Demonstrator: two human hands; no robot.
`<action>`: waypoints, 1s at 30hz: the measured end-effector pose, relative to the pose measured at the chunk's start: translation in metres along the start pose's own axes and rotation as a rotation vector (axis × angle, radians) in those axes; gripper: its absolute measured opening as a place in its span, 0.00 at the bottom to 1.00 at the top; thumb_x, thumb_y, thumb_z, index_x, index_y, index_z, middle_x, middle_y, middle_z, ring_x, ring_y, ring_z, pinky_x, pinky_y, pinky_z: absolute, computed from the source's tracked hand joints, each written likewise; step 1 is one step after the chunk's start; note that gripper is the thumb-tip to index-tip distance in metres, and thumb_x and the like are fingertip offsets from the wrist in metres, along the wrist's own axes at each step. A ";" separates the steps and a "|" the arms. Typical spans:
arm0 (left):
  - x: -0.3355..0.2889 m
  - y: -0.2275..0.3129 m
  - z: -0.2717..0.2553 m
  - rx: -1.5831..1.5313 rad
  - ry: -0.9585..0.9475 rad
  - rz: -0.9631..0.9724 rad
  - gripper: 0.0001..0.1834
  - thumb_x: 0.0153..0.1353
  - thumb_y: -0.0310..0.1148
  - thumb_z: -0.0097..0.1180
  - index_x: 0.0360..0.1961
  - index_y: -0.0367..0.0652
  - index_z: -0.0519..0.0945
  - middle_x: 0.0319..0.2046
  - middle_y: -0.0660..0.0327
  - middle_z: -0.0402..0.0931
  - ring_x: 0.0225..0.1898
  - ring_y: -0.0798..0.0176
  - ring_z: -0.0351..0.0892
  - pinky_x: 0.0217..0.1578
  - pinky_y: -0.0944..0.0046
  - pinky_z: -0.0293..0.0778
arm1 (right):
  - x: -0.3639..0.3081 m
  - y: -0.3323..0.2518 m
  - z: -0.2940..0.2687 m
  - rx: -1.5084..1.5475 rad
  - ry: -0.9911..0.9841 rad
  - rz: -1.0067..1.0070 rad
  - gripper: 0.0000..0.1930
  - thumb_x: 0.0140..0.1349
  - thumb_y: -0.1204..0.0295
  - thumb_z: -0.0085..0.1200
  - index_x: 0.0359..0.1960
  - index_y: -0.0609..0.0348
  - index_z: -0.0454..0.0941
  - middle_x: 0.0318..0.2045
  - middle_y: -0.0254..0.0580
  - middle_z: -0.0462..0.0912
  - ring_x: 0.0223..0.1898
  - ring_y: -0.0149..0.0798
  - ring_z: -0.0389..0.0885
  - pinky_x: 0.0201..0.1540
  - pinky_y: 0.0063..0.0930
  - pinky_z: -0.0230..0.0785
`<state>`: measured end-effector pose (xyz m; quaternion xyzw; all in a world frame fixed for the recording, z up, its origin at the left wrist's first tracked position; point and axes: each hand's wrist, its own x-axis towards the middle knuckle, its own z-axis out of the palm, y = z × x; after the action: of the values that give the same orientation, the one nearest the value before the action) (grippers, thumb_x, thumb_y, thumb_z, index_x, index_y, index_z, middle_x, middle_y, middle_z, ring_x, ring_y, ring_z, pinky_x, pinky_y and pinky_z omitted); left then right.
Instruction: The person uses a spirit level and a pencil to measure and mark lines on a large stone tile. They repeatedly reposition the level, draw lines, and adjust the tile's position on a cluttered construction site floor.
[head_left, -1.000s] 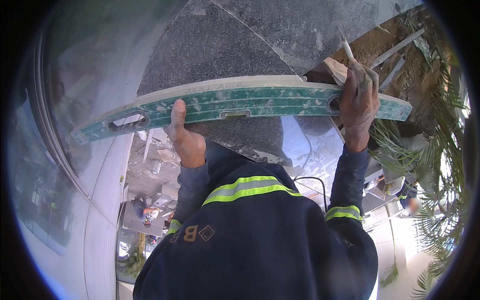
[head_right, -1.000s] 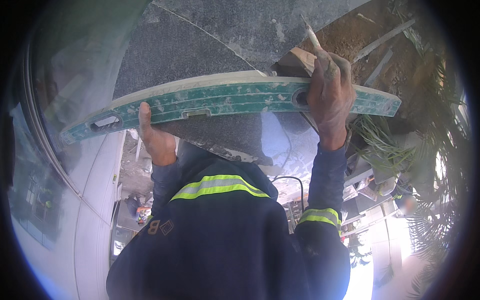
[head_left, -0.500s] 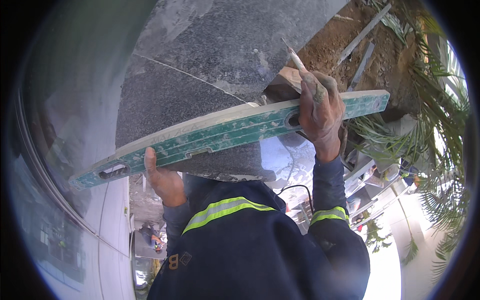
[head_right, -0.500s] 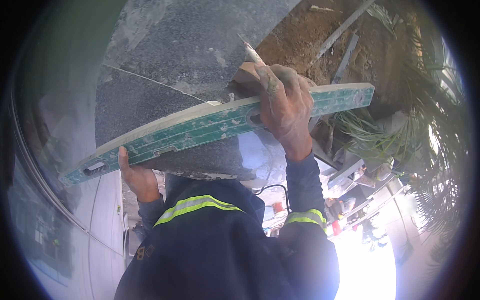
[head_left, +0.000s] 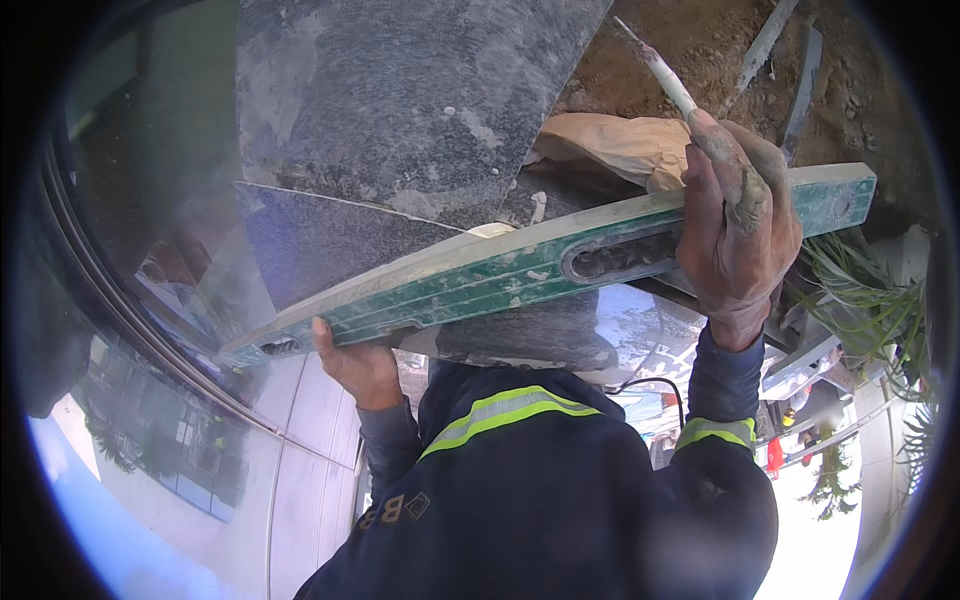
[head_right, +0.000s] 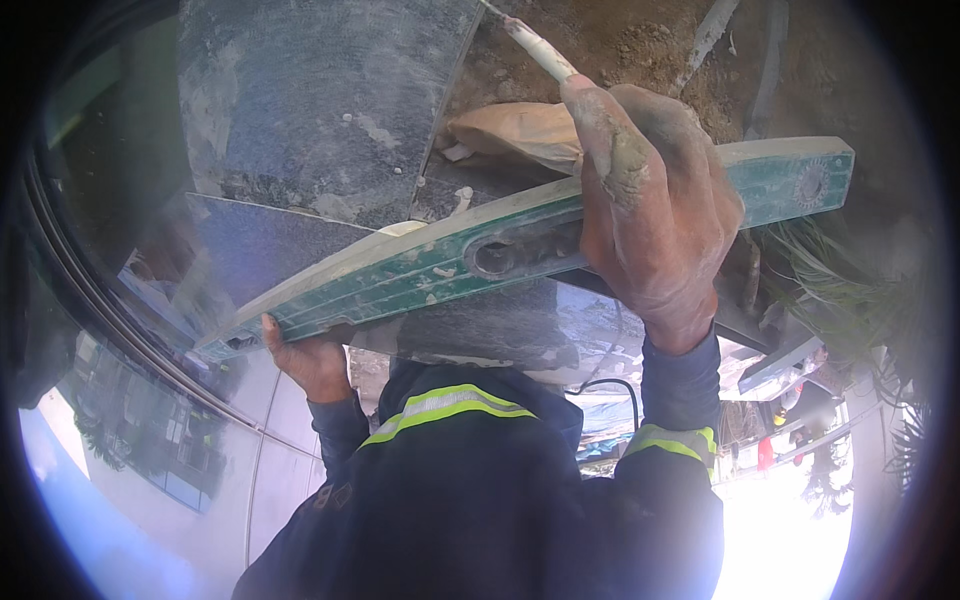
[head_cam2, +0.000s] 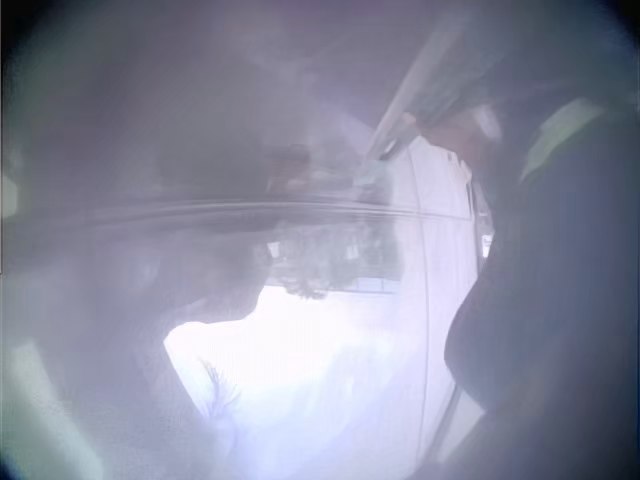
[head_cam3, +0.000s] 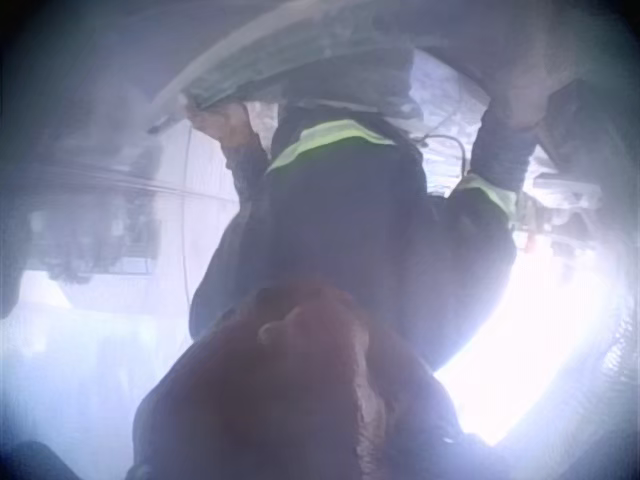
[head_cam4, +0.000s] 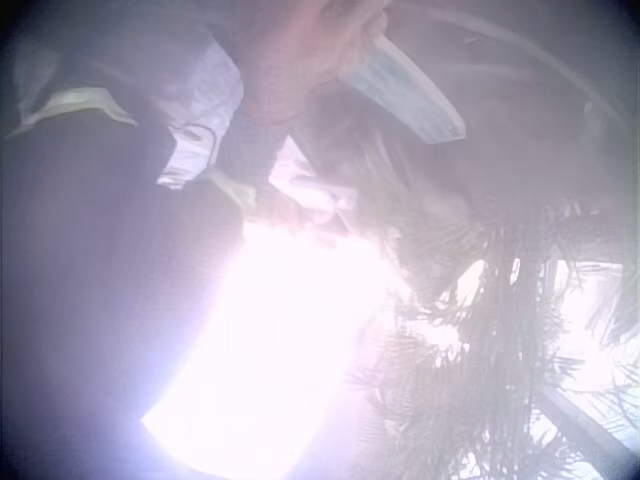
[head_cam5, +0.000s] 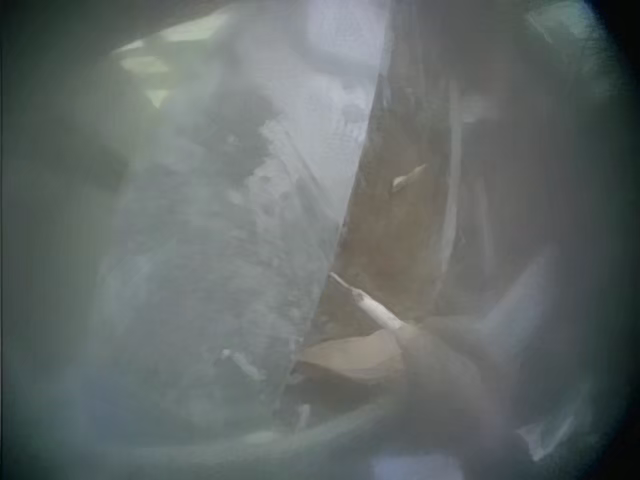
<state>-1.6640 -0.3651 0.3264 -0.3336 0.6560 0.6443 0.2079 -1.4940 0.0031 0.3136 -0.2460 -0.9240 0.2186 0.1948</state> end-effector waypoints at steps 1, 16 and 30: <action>0.001 -0.001 -0.001 0.006 -0.017 0.014 0.33 0.64 0.48 0.64 0.64 0.40 0.71 0.58 0.51 0.76 0.62 0.48 0.76 0.64 0.43 0.71 | 0.001 -0.002 -0.003 -0.004 -0.023 0.017 0.20 0.62 0.85 0.63 0.56 0.59 0.82 0.44 0.51 0.87 0.42 0.49 0.89 0.39 0.35 0.80; -0.008 -0.006 0.000 -0.106 -0.055 -0.021 0.25 0.65 0.42 0.65 0.58 0.42 0.76 0.54 0.55 0.80 0.58 0.54 0.79 0.61 0.50 0.74 | 0.020 -0.010 -0.012 0.036 0.019 0.072 0.15 0.64 0.88 0.59 0.52 0.69 0.82 0.45 0.56 0.86 0.44 0.51 0.86 0.46 0.40 0.80; -0.004 0.009 0.009 -0.210 -0.139 0.015 0.21 0.57 0.33 0.75 0.49 0.39 0.81 0.43 0.62 0.84 0.44 0.67 0.83 0.49 0.64 0.77 | 0.101 -0.211 0.086 0.611 -0.819 -0.467 0.18 0.56 0.85 0.61 0.49 0.59 0.82 0.36 0.49 0.83 0.29 0.50 0.83 0.30 0.40 0.72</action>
<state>-1.6685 -0.3559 0.3350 -0.3029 0.5716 0.7325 0.2120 -1.6932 -0.1336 0.3733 0.1378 -0.8488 0.5049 -0.0743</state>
